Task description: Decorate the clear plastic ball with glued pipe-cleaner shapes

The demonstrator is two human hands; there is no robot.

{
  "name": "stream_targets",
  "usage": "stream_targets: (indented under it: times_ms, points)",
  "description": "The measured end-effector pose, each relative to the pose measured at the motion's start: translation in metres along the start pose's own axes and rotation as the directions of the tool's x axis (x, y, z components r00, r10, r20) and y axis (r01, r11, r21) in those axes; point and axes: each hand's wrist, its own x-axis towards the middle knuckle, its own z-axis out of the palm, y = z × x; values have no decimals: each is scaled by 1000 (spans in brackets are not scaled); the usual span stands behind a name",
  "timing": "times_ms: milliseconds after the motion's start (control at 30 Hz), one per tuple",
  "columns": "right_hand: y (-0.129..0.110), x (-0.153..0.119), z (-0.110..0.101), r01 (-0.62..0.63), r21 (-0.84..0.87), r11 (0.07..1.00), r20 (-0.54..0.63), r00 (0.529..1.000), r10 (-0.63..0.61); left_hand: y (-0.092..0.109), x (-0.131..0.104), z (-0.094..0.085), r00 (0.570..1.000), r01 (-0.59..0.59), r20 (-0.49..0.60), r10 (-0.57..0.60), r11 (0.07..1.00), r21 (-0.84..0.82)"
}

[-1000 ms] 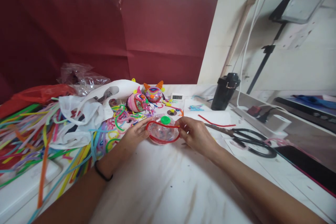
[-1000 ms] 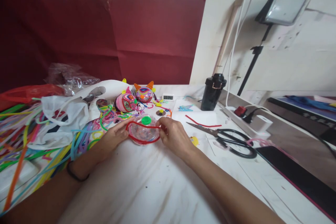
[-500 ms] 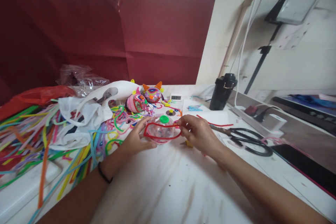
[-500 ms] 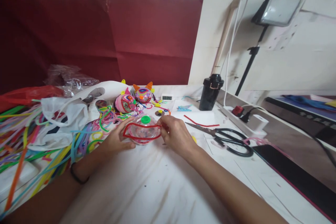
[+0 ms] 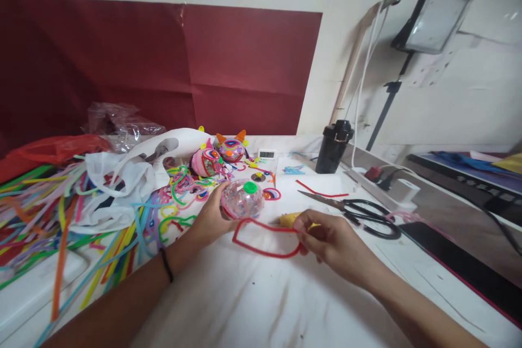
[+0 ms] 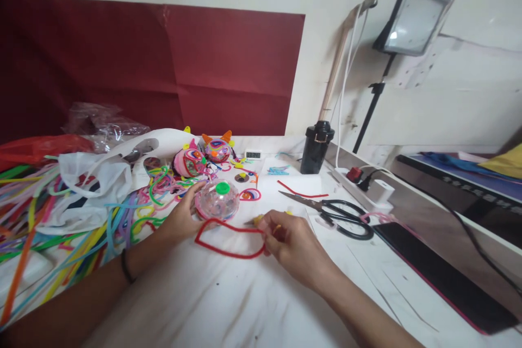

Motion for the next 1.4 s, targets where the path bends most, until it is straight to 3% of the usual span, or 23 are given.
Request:
stream_targets:
  times_ms: [300, 500, 600, 867, 1067, 1233, 1400]
  points:
    - [19, -32, 11, 75, -315, 946, 100, 994, -45, 18, 4, 7, 1000, -5, 16, 4, 998, 56]
    - [38, -29, -11, 34, -536, 844, -143, 981, -130, 16, 7, 10, 999, 35, -35, -34, 999, 23]
    - [56, -26, -17, -38, -618, 785, -173, 981, -88, 13, 6, 9, 996, 69, -54, -72, 996, -52]
    - [69, -18, -18, -185, -606, 774, -162, 981, 108, 6, 2, 9, 984, 160, -39, -174, 957, -243]
    - [66, -11, -21, -209, -607, 766, -129, 978, 165, 3, -2, 4, 979, 196, -24, -203, 963, -183]
    - [63, -4, -21, -272, -583, 766, -140, 962, 235, 0, -7, 14, 973, 182, -84, -215, 938, -296]
    - [64, -1, -20, -312, -537, 783, -139, 949, 282, -3, -10, 21, 975, 177, -71, -211, 927, -330]
